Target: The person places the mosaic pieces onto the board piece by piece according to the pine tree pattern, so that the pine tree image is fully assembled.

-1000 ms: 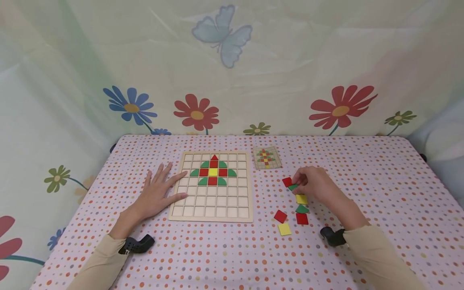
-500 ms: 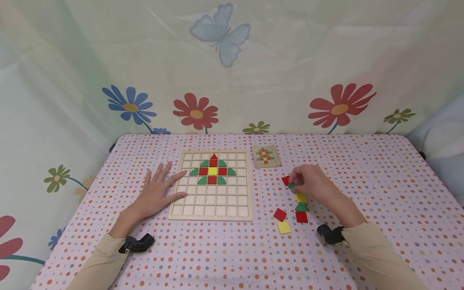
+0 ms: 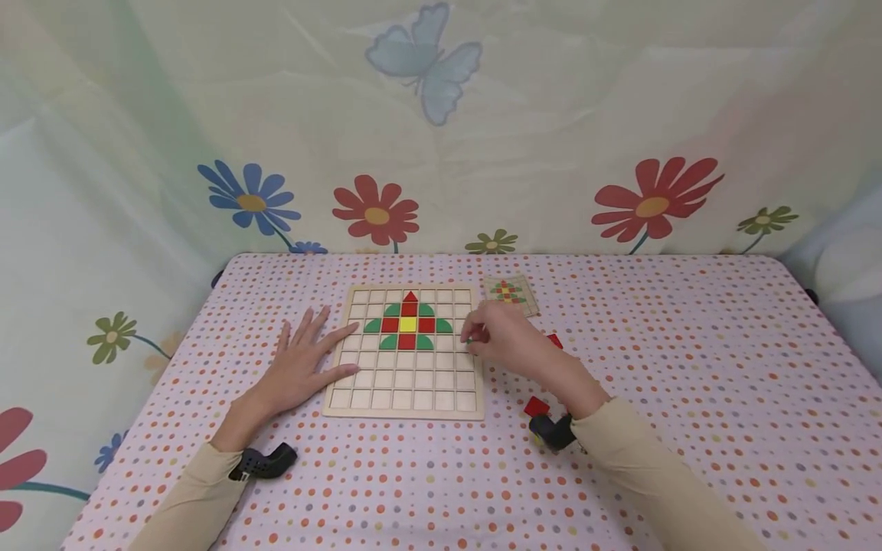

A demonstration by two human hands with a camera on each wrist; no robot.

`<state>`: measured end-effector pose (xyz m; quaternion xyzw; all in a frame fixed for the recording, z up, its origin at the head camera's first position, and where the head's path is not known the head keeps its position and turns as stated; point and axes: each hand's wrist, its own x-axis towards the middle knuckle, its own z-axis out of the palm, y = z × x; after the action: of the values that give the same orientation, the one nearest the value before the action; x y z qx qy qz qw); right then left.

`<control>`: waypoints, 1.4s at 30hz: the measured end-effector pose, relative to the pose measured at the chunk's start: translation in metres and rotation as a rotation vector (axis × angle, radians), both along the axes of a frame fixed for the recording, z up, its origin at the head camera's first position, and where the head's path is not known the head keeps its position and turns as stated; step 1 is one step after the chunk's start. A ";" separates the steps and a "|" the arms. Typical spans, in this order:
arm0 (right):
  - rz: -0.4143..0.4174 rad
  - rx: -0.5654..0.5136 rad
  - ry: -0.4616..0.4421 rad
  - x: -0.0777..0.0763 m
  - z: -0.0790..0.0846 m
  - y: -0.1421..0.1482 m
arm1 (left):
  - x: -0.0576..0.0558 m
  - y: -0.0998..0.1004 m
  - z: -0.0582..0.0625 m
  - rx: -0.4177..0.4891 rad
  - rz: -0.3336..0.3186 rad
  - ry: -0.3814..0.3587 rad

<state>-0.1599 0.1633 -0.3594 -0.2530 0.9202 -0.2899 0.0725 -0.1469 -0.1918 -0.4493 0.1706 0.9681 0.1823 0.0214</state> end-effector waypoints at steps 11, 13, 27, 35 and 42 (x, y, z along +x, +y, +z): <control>0.199 -0.193 -0.068 -0.020 -0.006 -0.080 | -0.001 0.001 0.001 -0.004 -0.013 -0.007; 0.226 -0.215 -0.064 -0.022 -0.011 -0.089 | -0.001 0.001 0.001 -0.003 -0.015 -0.005; 0.152 -0.276 -0.112 -0.028 -0.031 -0.111 | -0.001 -0.001 -0.001 -0.005 -0.011 -0.007; 0.178 -0.284 -0.094 -0.024 -0.038 -0.118 | 0.000 -0.002 -0.002 -0.007 -0.001 -0.008; 0.172 -0.291 -0.112 -0.023 -0.038 -0.122 | -0.001 -0.002 -0.001 0.006 -0.014 -0.005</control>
<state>-0.1826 0.0409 -0.3975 -0.3220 0.8380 -0.4263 0.1108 -0.1481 -0.1937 -0.4501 0.1769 0.9663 0.1853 0.0243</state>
